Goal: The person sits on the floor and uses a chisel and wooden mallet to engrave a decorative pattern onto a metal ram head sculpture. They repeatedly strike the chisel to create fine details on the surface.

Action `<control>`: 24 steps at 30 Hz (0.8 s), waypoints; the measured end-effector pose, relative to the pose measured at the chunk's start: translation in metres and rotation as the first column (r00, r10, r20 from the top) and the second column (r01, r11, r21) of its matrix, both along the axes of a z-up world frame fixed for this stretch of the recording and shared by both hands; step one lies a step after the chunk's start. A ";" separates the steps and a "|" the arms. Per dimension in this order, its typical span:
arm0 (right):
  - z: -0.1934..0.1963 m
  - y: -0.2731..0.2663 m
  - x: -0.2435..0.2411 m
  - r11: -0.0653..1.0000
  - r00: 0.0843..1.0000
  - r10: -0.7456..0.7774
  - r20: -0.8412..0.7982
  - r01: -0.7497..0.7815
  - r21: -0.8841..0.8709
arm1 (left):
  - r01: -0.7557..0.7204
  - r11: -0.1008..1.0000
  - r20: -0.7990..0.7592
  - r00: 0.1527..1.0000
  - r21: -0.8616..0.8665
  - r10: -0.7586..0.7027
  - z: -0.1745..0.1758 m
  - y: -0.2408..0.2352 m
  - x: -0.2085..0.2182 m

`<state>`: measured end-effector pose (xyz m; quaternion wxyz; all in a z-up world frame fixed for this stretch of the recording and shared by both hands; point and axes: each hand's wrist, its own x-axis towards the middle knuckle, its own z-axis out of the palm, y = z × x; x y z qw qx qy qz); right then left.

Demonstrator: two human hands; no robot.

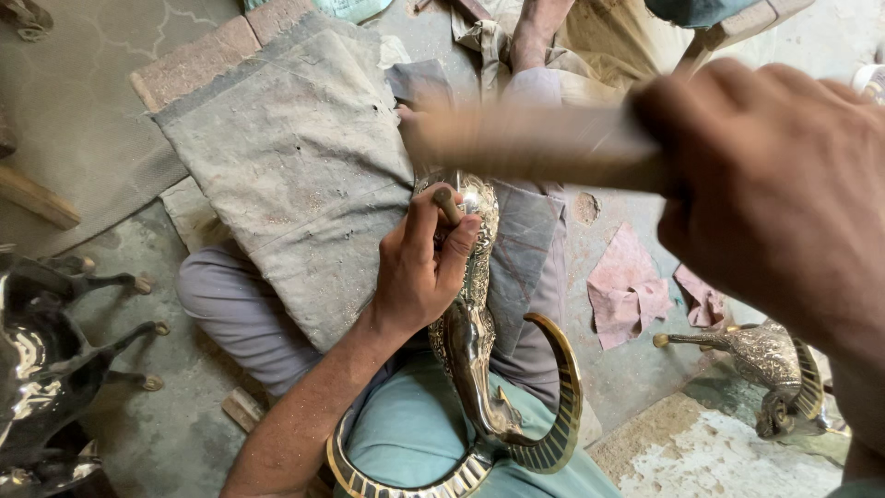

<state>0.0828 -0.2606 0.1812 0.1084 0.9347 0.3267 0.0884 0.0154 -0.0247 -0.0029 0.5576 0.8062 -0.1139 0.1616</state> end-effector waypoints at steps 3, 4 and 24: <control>0.002 0.007 0.001 0.977 0.987 -0.022 -0.162 0.055 0.207 | 0.003 1.000 0.035 0.999 -0.024 -0.002 0.000 0.001 -0.001; 0.004 0.008 0.001 0.903 0.962 0.010 -0.272 0.108 0.416 | -0.001 0.999 0.072 0.997 -0.041 0.004 0.000 0.000 -0.002; 0.016 0.017 -0.011 0.991 0.977 -0.137 -0.160 0.134 -0.030 | 0.052 0.998 0.083 0.995 -0.040 -0.049 -0.004 0.002 -0.006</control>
